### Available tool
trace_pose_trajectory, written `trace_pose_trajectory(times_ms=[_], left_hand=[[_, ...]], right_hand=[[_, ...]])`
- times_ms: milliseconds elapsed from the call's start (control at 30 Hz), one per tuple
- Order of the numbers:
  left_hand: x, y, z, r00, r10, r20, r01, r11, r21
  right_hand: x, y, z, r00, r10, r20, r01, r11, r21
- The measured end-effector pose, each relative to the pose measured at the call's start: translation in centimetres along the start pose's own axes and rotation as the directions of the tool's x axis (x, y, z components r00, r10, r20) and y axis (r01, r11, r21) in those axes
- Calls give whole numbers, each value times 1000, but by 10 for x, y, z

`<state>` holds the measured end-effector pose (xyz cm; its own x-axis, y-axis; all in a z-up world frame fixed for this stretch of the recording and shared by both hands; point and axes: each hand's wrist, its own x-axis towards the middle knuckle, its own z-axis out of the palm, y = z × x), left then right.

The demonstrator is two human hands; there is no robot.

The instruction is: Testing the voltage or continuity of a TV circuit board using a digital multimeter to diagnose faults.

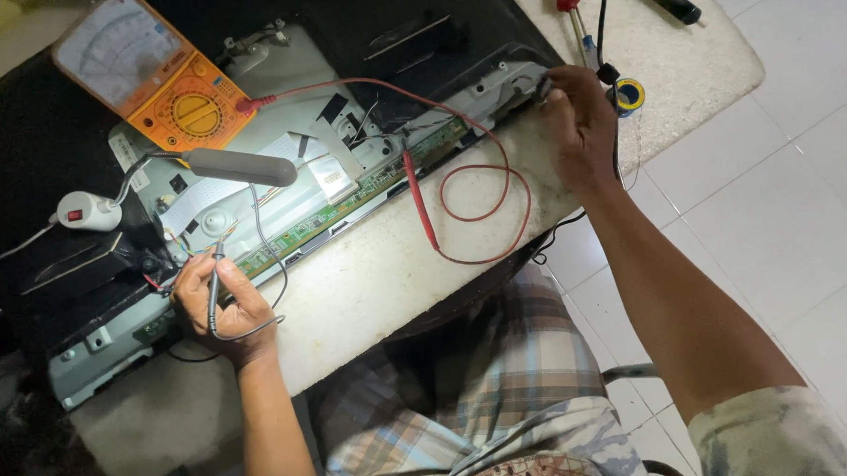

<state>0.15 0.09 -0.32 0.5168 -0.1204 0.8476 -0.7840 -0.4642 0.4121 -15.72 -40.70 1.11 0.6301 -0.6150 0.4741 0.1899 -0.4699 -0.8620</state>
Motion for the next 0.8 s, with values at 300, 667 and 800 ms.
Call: trace_pose_trajectory(times_ms=[300,667,800], left_hand=[[-3,-14,-4,997,62,-34,-64,997,-41],[10,5,-12,999,-27,-43,30,997,72],[9,4,-11,998,-40,-38,43,997,63]], right_hand=[[2,11,-6,988,-141,69,148,983,-104],[-8,19,-9,938,-323,127,345,825,-447],[-10,13,-8,965,-223,134,261,838,-480]])
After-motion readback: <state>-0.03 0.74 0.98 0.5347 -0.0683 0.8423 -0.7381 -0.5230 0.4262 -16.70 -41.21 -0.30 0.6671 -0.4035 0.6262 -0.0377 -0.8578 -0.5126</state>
